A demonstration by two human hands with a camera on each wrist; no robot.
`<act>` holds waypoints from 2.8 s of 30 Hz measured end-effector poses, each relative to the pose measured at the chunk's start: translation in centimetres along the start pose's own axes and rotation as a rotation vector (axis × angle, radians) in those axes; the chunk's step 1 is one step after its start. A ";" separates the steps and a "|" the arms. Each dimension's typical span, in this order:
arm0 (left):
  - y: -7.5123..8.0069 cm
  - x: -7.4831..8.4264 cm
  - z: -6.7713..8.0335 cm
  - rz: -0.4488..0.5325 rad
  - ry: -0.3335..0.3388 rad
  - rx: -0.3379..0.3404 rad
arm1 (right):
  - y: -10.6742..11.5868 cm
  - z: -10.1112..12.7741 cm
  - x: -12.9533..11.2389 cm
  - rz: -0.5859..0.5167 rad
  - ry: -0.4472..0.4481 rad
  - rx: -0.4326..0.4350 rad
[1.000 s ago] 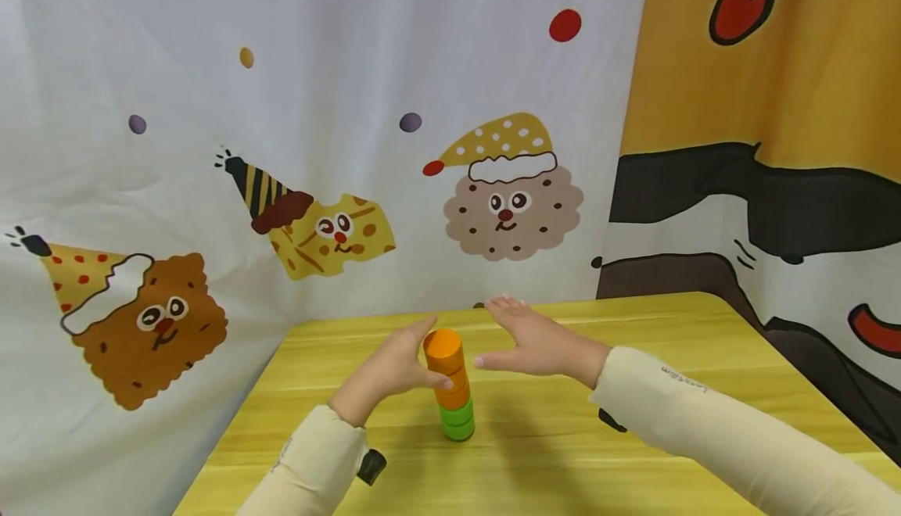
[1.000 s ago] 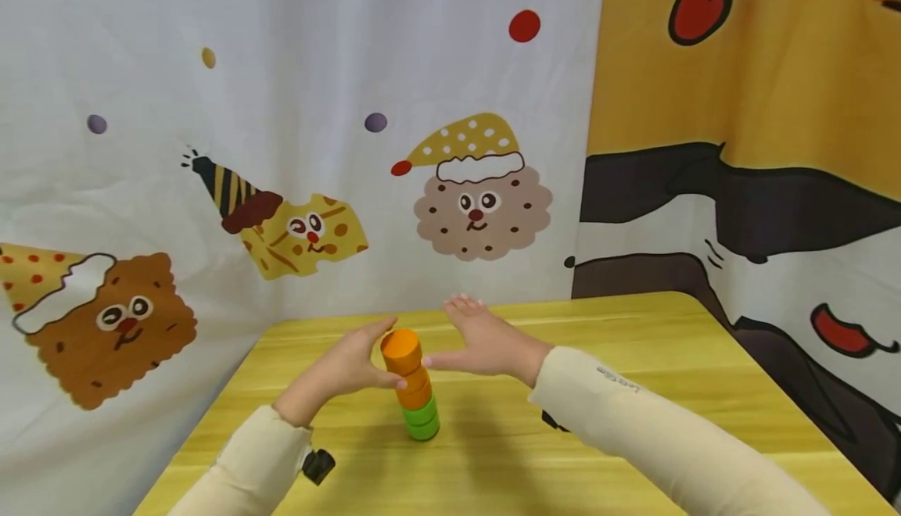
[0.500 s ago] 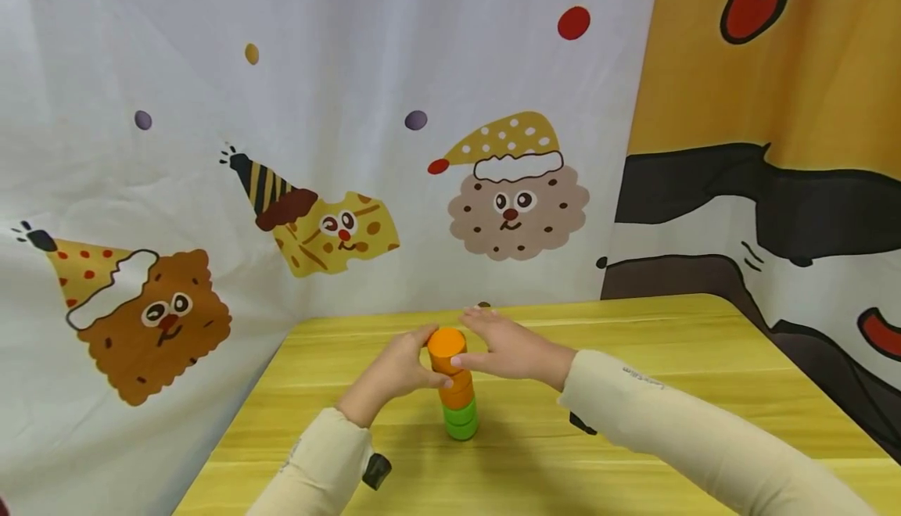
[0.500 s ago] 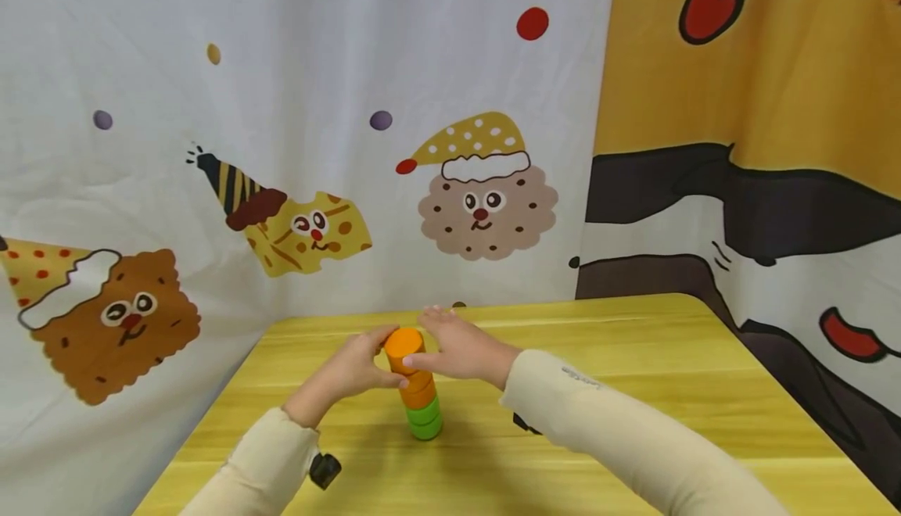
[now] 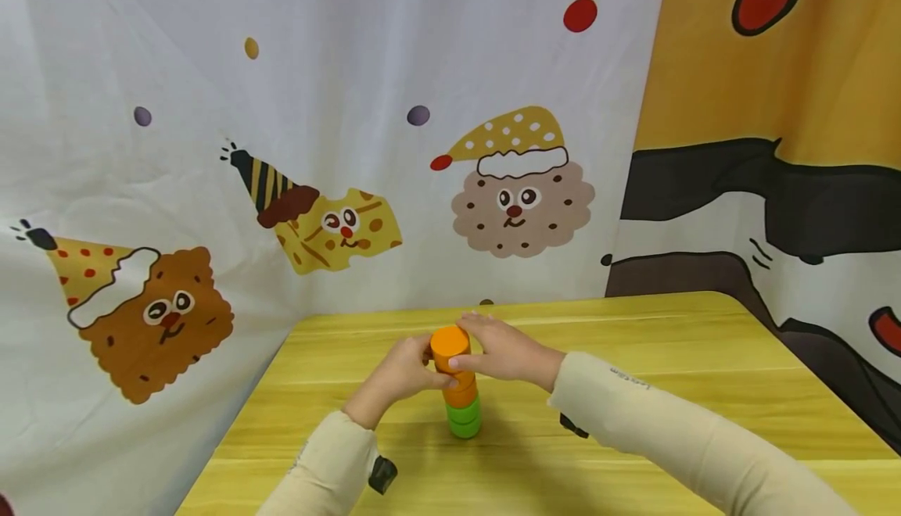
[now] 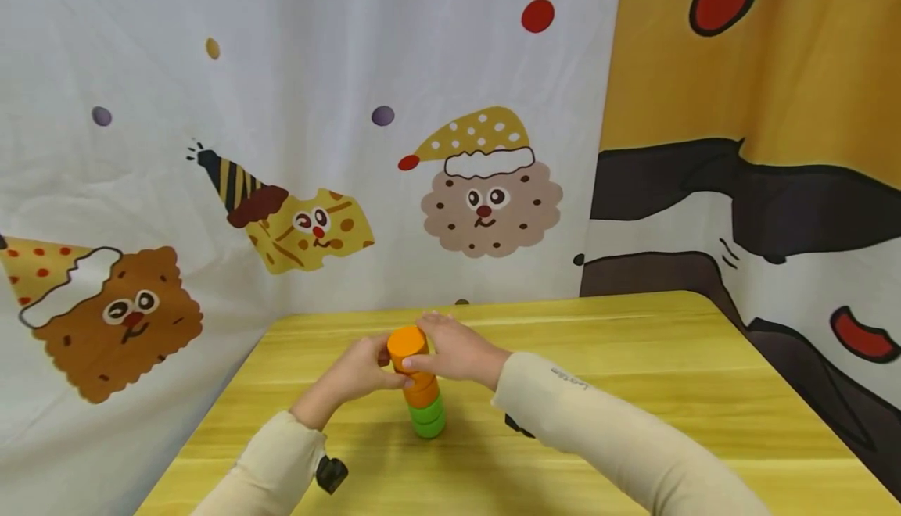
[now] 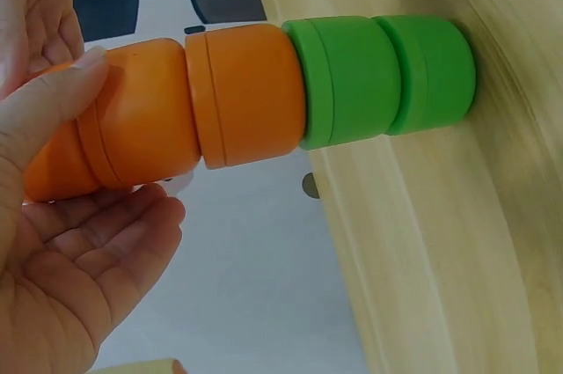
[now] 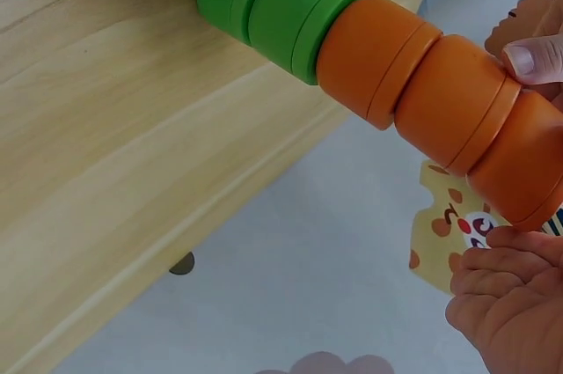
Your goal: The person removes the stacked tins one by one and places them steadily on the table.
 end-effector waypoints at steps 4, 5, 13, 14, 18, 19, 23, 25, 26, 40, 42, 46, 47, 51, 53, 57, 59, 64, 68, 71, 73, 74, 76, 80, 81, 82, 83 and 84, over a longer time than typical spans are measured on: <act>-0.1 -0.2 0.0 0.023 -0.004 -0.002 | -0.2 -0.2 0.1 -0.016 0.015 0.016; -0.1 -0.3 0.0 0.027 -0.005 -0.002 | -0.3 -0.2 0.1 -0.024 0.019 0.019; -0.3 -0.6 0.0 0.045 0.007 -0.004 | -0.4 -0.1 0.0 -0.051 0.011 0.025; -0.3 -0.6 0.0 0.046 0.009 -0.004 | -0.4 -0.1 0.1 -0.051 0.006 0.026; -0.4 -0.6 0.0 0.045 0.013 -0.007 | -0.5 0.0 0.2 -0.060 -0.008 0.025; -0.4 -0.6 0.0 0.044 0.014 -0.009 | -0.5 0.0 0.2 -0.063 -0.011 0.025; -0.5 -0.6 -0.1 0.055 0.021 -0.015 | -0.5 0.0 0.4 -0.067 -0.018 0.030; -0.5 -0.6 -0.2 0.061 0.024 -0.018 | -0.5 0.0 0.4 -0.067 -0.020 0.032; -0.5 -0.7 -0.1 0.064 0.024 -0.019 | -0.6 0.0 0.5 -0.068 -0.022 0.033; -0.3 -0.7 -0.2 0.033 0.032 -0.028 | 0.5 0.4 1.0 -0.106 -0.076 0.077; -0.3 -0.7 -0.2 0.034 0.036 -0.029 | 0.8 0.5 1.1 -0.107 -0.087 0.085; -0.2 -0.6 -0.1 0.042 0.036 -0.029 | 1.2 0.7 1.5 -0.124 -0.100 0.091; -0.2 -0.6 -0.1 0.045 0.038 -0.028 | 1.3 0.8 1.6 -0.129 -0.100 0.093; -0.3 -0.5 -0.1 0.055 0.051 -0.028 | 1.5 1.2 2.1 -0.152 -0.096 0.098; -0.3 -0.5 -0.1 0.061 0.057 -0.029 | 1.6 1.4 2.4 -0.163 -0.090 0.101; -0.4 -0.5 0.0 0.061 0.061 -0.027 | 1.5 1.7 3.1 -0.176 -0.093 0.102; -0.4 -0.6 0.0 0.062 0.063 -0.026 | 1.3 1.8 3.5 -0.176 -0.107 0.101; -0.5 -0.7 0.0 0.069 0.076 -0.022 | 0.6 2.1 4.3 -0.190 -0.145 0.090; -0.5 -0.8 0.1 0.068 0.075 -0.016 | -0.1 2.2 4.8 -0.224 -0.150 0.086; -0.6 -0.7 0.1 0.067 0.075 -0.012 | -0.6 2.3 5.2 -0.249 -0.145 0.084; -0.6 -0.7 0.1 0.067 0.077 -0.011 | -0.9 2.4 5.3 -0.262 -0.146 0.077; -0.6 -0.7 0.1 0.065 0.079 -0.011 | -1.1 2.4 5.4 -0.269 -0.147 0.073; -0.6 -0.7 0.1 0.063 0.083 -0.010 | -1.4 2.5 5.5 -0.281 -0.150 0.063; -0.7 -0.8 0.1 0.060 0.080 -0.010 | -2.1 2.7 6.0 -0.296 -0.145 0.047; -0.7 -0.9 0.1 0.061 0.077 -0.010 | -2.3 2.7 6.2 -0.300 -0.141 0.048; -0.7 -0.9 0.1 0.061 0.075 -0.010 | -2.5 2.7 6.4 -0.307 -0.139 0.049; -0.7 -0.9 0.1 0.061 0.074 -0.009 | -2.8 2.7 6.6 -0.315 -0.137 0.050; -0.8 -0.9 0.1 0.061 0.071 -0.008 | -3.0 2.7 6.9 -0.324 -0.141 0.052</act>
Point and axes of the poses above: each hand's wrist, its own z-axis away from the middle knuckle, its own y-axis out of the back of the hand, x = y × z, the point moved 2 cm from there along -z, towards the middle knuckle, and after that the axes turned 7 degrees about -y, right-handed, at the moved point
